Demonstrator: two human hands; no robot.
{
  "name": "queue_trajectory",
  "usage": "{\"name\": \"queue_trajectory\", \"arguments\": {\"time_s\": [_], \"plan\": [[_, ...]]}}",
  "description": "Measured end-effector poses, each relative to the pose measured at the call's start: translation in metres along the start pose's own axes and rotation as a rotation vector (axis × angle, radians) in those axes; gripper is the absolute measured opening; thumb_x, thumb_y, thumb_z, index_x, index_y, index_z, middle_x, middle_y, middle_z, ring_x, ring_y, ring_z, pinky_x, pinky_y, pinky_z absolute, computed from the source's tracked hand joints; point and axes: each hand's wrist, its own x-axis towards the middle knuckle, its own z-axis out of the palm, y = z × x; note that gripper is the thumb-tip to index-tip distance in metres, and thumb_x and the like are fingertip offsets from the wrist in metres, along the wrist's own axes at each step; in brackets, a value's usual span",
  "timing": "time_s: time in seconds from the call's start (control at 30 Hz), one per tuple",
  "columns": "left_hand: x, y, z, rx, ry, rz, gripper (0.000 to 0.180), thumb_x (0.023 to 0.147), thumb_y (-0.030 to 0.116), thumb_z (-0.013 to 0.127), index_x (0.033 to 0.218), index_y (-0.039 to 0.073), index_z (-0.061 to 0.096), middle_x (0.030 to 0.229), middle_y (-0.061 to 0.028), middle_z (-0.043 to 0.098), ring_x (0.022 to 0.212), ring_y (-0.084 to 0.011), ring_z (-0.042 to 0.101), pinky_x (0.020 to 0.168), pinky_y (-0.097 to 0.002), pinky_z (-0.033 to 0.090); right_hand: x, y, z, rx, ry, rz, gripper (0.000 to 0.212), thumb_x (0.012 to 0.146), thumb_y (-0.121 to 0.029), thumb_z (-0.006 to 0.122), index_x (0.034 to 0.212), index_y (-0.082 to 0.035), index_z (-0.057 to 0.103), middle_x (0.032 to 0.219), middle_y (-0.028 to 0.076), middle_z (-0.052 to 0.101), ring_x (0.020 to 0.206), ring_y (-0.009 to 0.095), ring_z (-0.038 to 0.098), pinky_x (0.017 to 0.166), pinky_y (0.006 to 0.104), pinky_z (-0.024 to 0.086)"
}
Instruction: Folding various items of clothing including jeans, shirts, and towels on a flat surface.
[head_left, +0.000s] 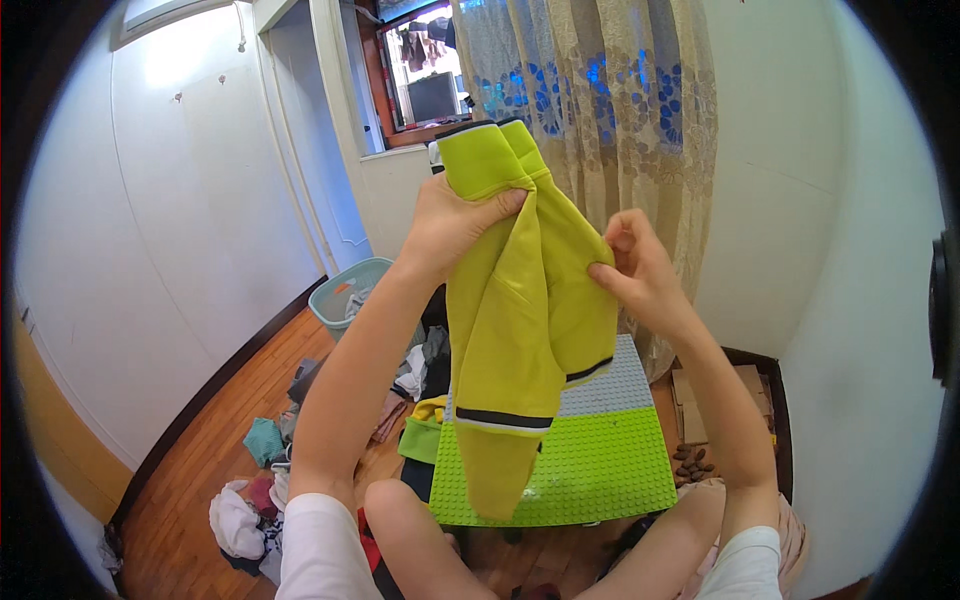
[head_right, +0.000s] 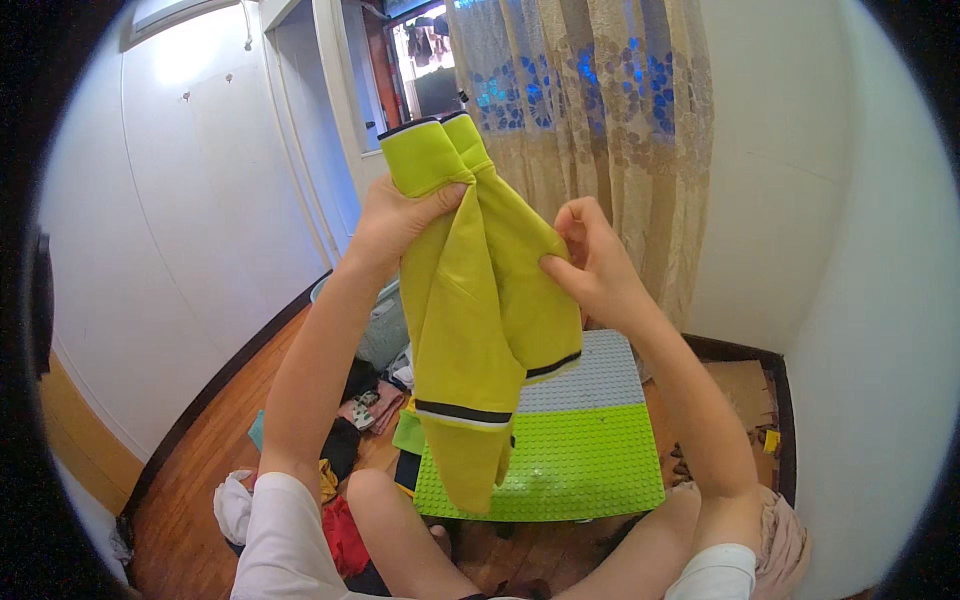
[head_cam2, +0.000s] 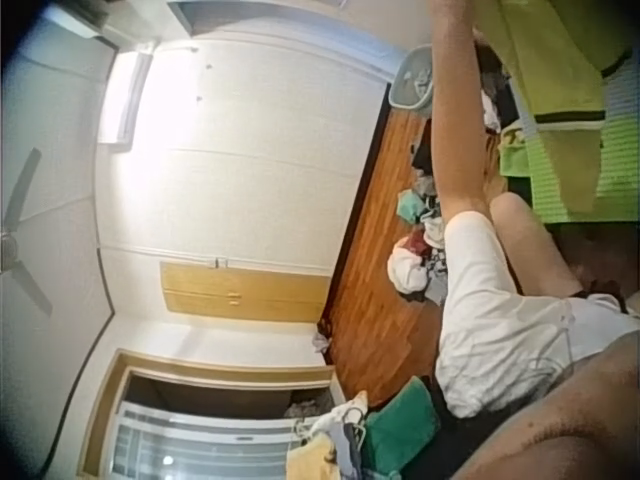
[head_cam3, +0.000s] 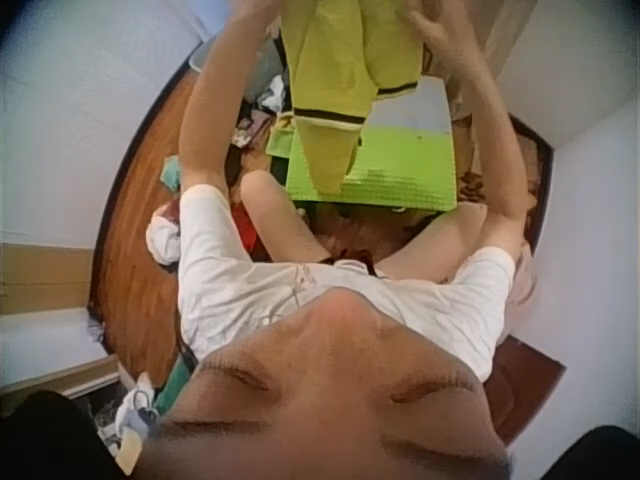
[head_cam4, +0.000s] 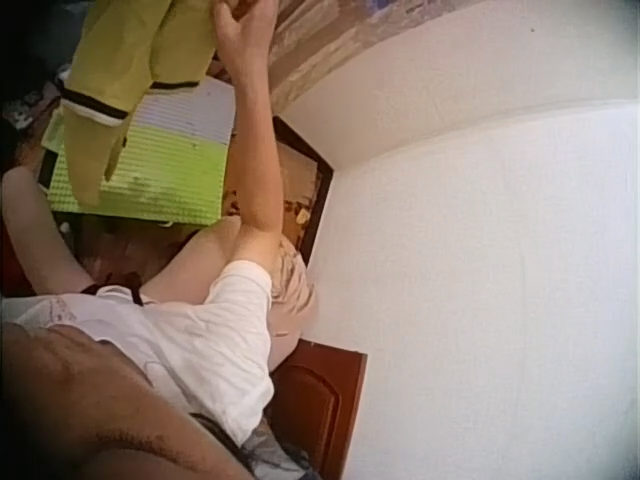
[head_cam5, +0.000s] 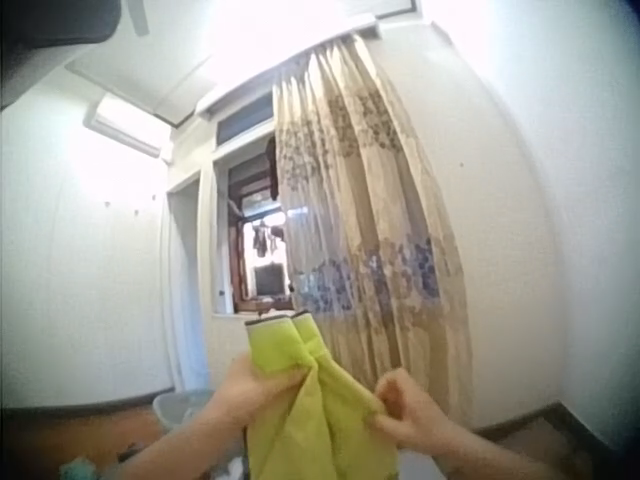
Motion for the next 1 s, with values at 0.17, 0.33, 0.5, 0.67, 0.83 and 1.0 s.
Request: {"name": "queue_trajectory", "arguments": {"time_s": [0.17,0.33,0.5,0.67,0.83,1.0], "plan": [[0.000,0.004,0.002,0.134,0.056,0.033,0.026,0.073,0.011,0.073,0.094,0.000,0.063,0.088,-0.0062,0.065,0.077,-0.0123,0.061,0.068,-0.0269,0.050,-0.019,-0.006,0.010,-0.218,-0.031,-0.217,0.014,0.076,0.010,0.047,0.082,-0.001,0.051,0.088,0.005,0.049,0.082,0.015,0.053,0.070,0.0246,0.043],[-0.001,0.009,0.009,0.327,0.051,0.124,0.025,0.070,0.008,0.071,0.093,0.001,0.064,0.085,-0.0063,0.067,0.076,-0.0122,0.062,0.069,-0.0263,0.049,-0.021,-0.001,0.023,-0.423,-0.129,0.027,0.025,0.078,-0.021,0.062,0.085,0.002,0.062,0.099,0.015,0.055,0.091,0.029,0.057,0.079,0.0354,0.045],[-0.002,0.007,0.014,0.454,0.105,0.158,0.025,0.068,0.009,0.071,0.091,0.001,0.064,0.085,-0.0081,0.067,0.076,-0.0143,0.064,0.069,-0.0269,0.049,-0.029,-0.012,0.061,-0.766,0.054,0.061,0.061,0.070,-0.044,0.068,0.110,0.001,0.054,0.104,0.018,0.055,0.095,0.035,0.055,0.079,0.0438,0.045],[-0.011,0.015,0.020,0.570,0.085,0.168,0.026,0.068,0.009,0.070,0.092,0.002,0.065,0.084,-0.0084,0.067,0.076,-0.0145,0.064,0.068,-0.0273,0.050,-0.023,0.002,0.066,-0.756,0.170,0.120,0.046,0.071,-0.037,0.066,0.095,0.001,0.058,0.095,0.017,0.055,0.089,0.032,0.057,0.076,0.0413,0.045],[-0.021,0.031,-0.003,0.285,-0.066,0.041,0.025,0.071,0.010,0.069,0.093,0.000,0.063,0.086,-0.0068,0.065,0.076,-0.0144,0.062,0.070,-0.0287,0.049,-0.041,0.037,0.026,-0.620,0.020,0.197,0.031,0.072,-0.026,0.065,0.084,0.002,0.060,0.079,0.017,0.059,0.077,0.032,0.060,0.070,0.0384,0.046],[-0.034,0.016,-0.035,0.230,-0.107,-0.063,0.031,0.075,0.015,0.070,0.100,-0.001,0.060,0.091,-0.0078,0.064,0.082,-0.0157,0.061,0.074,-0.0300,0.049,-0.065,0.043,-0.006,-0.201,-0.270,0.354,0.018,0.073,-0.006,0.066,0.086,0.004,0.063,0.070,0.005,0.063,0.069,0.009,0.055,0.064,0.0272,0.045]]}}
